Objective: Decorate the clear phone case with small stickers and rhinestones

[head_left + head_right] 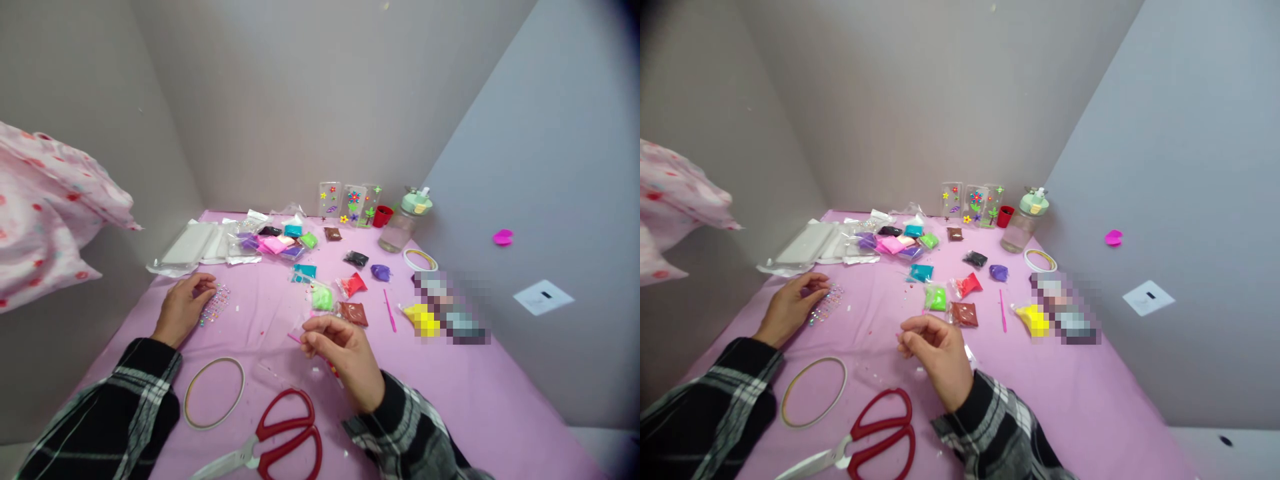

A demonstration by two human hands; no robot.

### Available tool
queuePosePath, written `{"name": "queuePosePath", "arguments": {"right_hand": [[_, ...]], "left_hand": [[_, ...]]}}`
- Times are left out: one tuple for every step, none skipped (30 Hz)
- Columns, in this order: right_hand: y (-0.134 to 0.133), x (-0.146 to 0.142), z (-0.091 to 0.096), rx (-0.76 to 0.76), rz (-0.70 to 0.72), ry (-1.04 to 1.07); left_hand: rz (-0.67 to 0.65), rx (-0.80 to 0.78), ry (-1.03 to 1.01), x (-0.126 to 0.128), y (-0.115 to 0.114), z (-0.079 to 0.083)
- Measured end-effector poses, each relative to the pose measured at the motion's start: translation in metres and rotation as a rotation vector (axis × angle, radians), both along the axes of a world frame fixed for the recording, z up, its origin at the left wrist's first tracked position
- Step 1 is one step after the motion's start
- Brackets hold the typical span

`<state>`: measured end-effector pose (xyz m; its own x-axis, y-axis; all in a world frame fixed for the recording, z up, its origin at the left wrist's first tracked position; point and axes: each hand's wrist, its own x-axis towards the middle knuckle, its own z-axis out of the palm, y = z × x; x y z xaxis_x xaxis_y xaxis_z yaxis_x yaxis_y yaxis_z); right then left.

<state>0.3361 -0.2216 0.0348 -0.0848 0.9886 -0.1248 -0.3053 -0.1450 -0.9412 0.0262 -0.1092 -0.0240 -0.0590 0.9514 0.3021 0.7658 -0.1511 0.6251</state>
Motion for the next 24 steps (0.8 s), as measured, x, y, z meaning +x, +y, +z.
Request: {"name": "queuePosePath", "arguments": {"right_hand": [[0.0001,0.0000,0.0000,0.000,0.000,0.000],[0.0002,0.0000,-0.0001,0.000,-0.001,0.000],[0.0001,-0.0001,-0.0003,0.001,-0.002,0.000],[-0.0001,-0.0002,-0.0005,0.002,-0.002,-0.001],[-0.0003,-0.0003,-0.0008,0.004,-0.002,0.000],[-0.0006,-0.0005,-0.0010,0.005,-0.002,0.000],[-0.0008,-0.0006,-0.0012,0.005,-0.001,0.001],[-0.0010,-0.0006,-0.0014,0.005,0.001,0.002],[-0.0010,-0.0006,-0.0014,0.004,0.000,0.004],[-0.0010,-0.0005,-0.0014,0.003,0.000,0.007],[-0.0008,-0.0004,-0.0014,0.004,-0.001,0.010],[-0.0005,-0.0003,-0.0013,0.004,-0.001,0.013],[-0.0002,-0.0001,-0.0013,0.006,-0.001,0.015],[0.0001,0.0000,-0.0014,0.008,0.000,0.016],[0.0003,0.0002,-0.0015,0.010,0.002,0.016],[0.0005,0.0003,-0.0016,0.012,0.004,0.016],[0.0005,0.0004,-0.0016,0.012,0.005,0.017],[0.0004,0.0005,-0.0016,0.012,0.004,0.018],[0.0002,0.0007,-0.0015,0.012,0.003,0.019],[-0.0001,0.0008,-0.0015,0.011,0.002,0.021],[-0.0003,0.0009,-0.0014,0.011,0.001,0.021],[-0.0005,0.0010,-0.0015,0.011,0.001,0.021],[-0.0005,0.0010,-0.0017,0.011,0.003,0.020],[-0.0003,0.0010,-0.0020,0.010,0.005,0.020]], "left_hand": [[0.007,0.006,-0.010,0.0006,0.0002,0.0001],[0.017,0.013,-0.018,0.0013,0.0004,0.0006],[0.028,0.020,-0.023,0.0020,0.0005,0.0013],[0.037,0.027,-0.025,0.0029,0.0006,0.0022],[0.045,0.034,-0.024,0.0037,0.0007,0.0032],[0.050,0.040,-0.020,0.0045,0.0007,0.0042],[0.054,0.046,-0.013,0.0053,0.0007,0.0052],[0.056,0.051,-0.005,0.0059,0.0006,0.0060],[0.056,0.057,0.001,0.0065,0.0005,0.0068],[0.057,0.061,0.006,0.0070,0.0004,0.0076],[0.057,0.064,0.010,0.0073,0.0002,0.0083],[0.059,0.067,0.010,0.0076,0.0000,0.0089],[0.061,0.069,0.008,0.0077,-0.0001,0.0094],[0.063,0.071,0.002,0.0079,-0.0001,0.0097],[0.065,0.073,-0.007,0.0080,0.0000,0.0098],[0.066,0.072,-0.022,0.0082,0.0003,0.0096],[0.064,0.069,-0.043,0.0084,0.0007,0.0093],[0.060,0.064,-0.072,0.0087,0.0011,0.0087],[0.056,0.059,-0.106,0.0091,0.0016,0.0081],[0.051,0.055,-0.143,0.0094,0.0020,0.0076],[0.045,0.052,-0.179,0.0097,0.0023,0.0071],[0.040,0.051,-0.213,0.0100,0.0025,0.0068],[0.035,0.051,-0.245,0.0101,0.0026,0.0067],[0.028,0.051,-0.273,0.0100,0.0027,0.0066]]}}
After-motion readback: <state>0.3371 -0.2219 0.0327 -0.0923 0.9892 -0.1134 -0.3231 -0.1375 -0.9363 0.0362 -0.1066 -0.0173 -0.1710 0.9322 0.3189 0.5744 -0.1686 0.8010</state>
